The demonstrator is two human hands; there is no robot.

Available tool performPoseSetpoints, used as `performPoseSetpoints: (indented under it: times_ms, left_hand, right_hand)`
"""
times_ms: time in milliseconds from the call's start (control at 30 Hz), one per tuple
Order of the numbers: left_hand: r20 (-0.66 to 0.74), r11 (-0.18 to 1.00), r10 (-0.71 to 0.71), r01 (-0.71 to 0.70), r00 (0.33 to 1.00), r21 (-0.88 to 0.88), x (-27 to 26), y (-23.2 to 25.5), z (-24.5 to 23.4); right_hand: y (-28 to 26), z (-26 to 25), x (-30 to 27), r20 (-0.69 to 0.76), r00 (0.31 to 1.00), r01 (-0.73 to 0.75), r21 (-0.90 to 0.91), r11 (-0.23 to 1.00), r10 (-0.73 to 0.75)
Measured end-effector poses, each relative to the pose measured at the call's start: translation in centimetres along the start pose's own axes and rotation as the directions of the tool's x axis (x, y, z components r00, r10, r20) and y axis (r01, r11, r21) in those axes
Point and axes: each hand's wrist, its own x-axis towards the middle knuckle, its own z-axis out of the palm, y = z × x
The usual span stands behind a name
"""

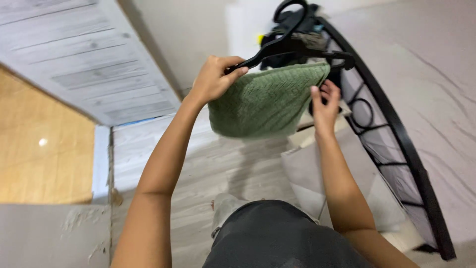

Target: The person folds a white cloth on a chair, picks up a hanger from a bed, and slides a green towel onto the hanger by hand before placing the hung towel on a chair.

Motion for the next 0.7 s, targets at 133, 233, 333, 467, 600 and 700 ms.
performPoseSetpoints:
  times_ms: [133,233,333,467,600,700]
  left_hand:
    - [0.036,0.997,0.052,-0.05,0.998,-0.057,-0.1,0.4,2.4]
    - [0.051,0.997,0.049,-0.046,0.998,-0.058,-0.5,-0.2,3.1]
    - [0.059,0.998,-0.002,0.006,0.998,-0.064,-0.9,-1.2,3.9]
    - [0.043,0.993,-0.084,0.088,0.996,-0.084,-2.1,-2.7,5.5]
    - [-0.03,0.974,-0.215,0.212,0.976,-0.083,-3.0,-4.2,5.9]
    - [-0.057,0.975,-0.204,0.198,0.977,-0.099,-3.5,-4.9,5.5]
  right_hand:
    - [-1.9,-2.6,-1.1,0.234,0.921,-0.333,0.055,0.941,0.312]
    - [-3.1,-3.9,-2.2,0.275,0.898,-0.397,0.172,0.902,0.343]
    - [-4.4,-5.5,-2.4,0.283,0.904,-0.393,0.253,0.884,0.321]
    - [-5.5,-5.5,-2.2,0.305,0.879,-0.454,0.301,0.839,0.366]
    - [-6.2,-4.7,-2.6,0.311,0.885,-0.448,0.371,0.813,0.346]
    - [-6.6,-4.3,-2.8,0.333,0.868,-0.479,0.37,0.796,0.368]
